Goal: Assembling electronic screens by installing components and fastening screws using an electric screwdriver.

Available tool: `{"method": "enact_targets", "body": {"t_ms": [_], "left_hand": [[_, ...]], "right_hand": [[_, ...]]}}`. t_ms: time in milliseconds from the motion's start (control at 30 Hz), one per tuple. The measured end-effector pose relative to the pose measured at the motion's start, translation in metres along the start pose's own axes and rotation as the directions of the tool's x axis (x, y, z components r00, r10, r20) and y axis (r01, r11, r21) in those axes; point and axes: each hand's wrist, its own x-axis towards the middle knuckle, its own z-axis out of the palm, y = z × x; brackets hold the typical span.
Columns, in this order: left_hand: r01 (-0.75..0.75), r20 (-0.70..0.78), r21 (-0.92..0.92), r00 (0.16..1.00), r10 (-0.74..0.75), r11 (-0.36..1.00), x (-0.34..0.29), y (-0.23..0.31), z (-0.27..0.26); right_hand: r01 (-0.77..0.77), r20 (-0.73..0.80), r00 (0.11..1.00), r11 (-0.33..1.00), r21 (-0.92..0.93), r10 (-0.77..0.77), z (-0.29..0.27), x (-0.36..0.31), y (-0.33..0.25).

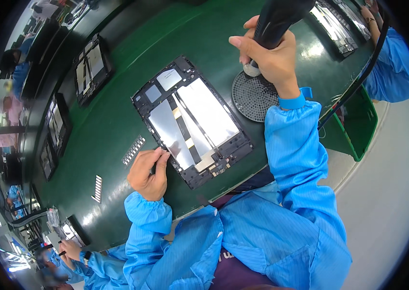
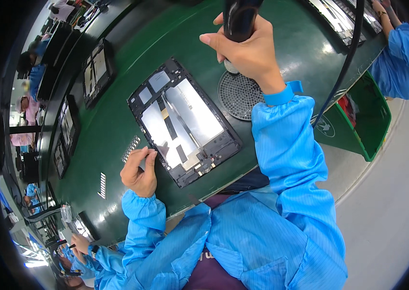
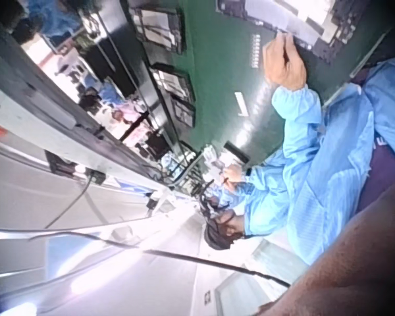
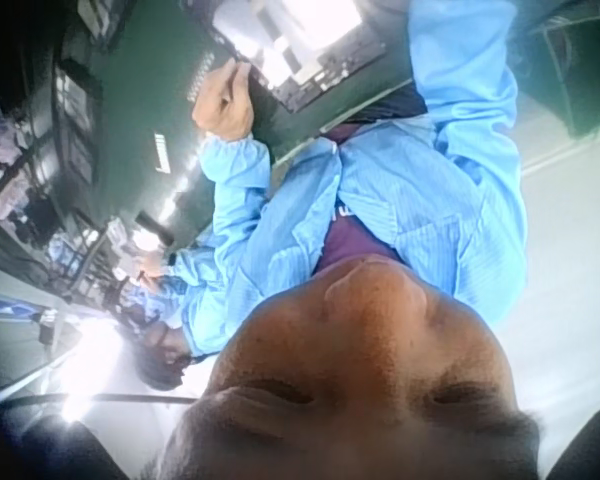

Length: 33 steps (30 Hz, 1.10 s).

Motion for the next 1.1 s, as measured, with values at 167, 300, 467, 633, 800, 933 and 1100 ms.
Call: {"method": "enact_targets", "body": {"t_ms": [167, 300, 467, 633, 800, 933, 1100], "left_hand": [[-0.199, -0.005, 0.053, 0.980, 0.200, 0.978, 0.006, 0.003, 0.011], [-0.332, 0.108, -0.063, 0.935, 0.337, 0.941, 0.006, 0.011, 0.024], [-0.338, 0.090, -0.236, 0.926, 0.367, 0.911, 0.005, 0.013, 0.046], [-0.311, 0.129, -0.288, 0.925, 0.358, 0.906, 0.012, 0.014, 0.051], [-0.112, 0.088, -0.240, 0.987, 0.136, 0.964, 0.006, -0.003, 0.015], [0.252, -0.113, -0.130, 0.957, -0.267, 0.959, -0.001, -0.051, -0.037], [0.310, -0.281, -0.167, 0.895, -0.347, 0.936, -0.005, -0.082, -0.066]], "right_hand": [[-0.006, -0.003, 1.000, 1.000, -0.002, 0.006, -0.001, -0.001, 0.002], [-0.026, -0.002, 1.000, 0.999, -0.018, 0.026, -0.001, -0.001, 0.000], [-0.014, -0.077, 0.997, 0.997, 0.074, 0.020, 0.011, 0.000, -0.019], [0.057, 0.039, 0.997, 0.982, 0.182, -0.065, 0.052, -0.004, -0.043], [0.014, 0.249, 0.965, 0.967, 0.254, -0.079, 0.109, -0.019, -0.053], [-0.012, 0.403, 0.908, 0.957, 0.291, -0.111, 0.155, -0.024, -0.043], [-0.023, 0.415, 0.906, 0.973, 0.230, -0.077, 0.184, -0.028, -0.027]]}}
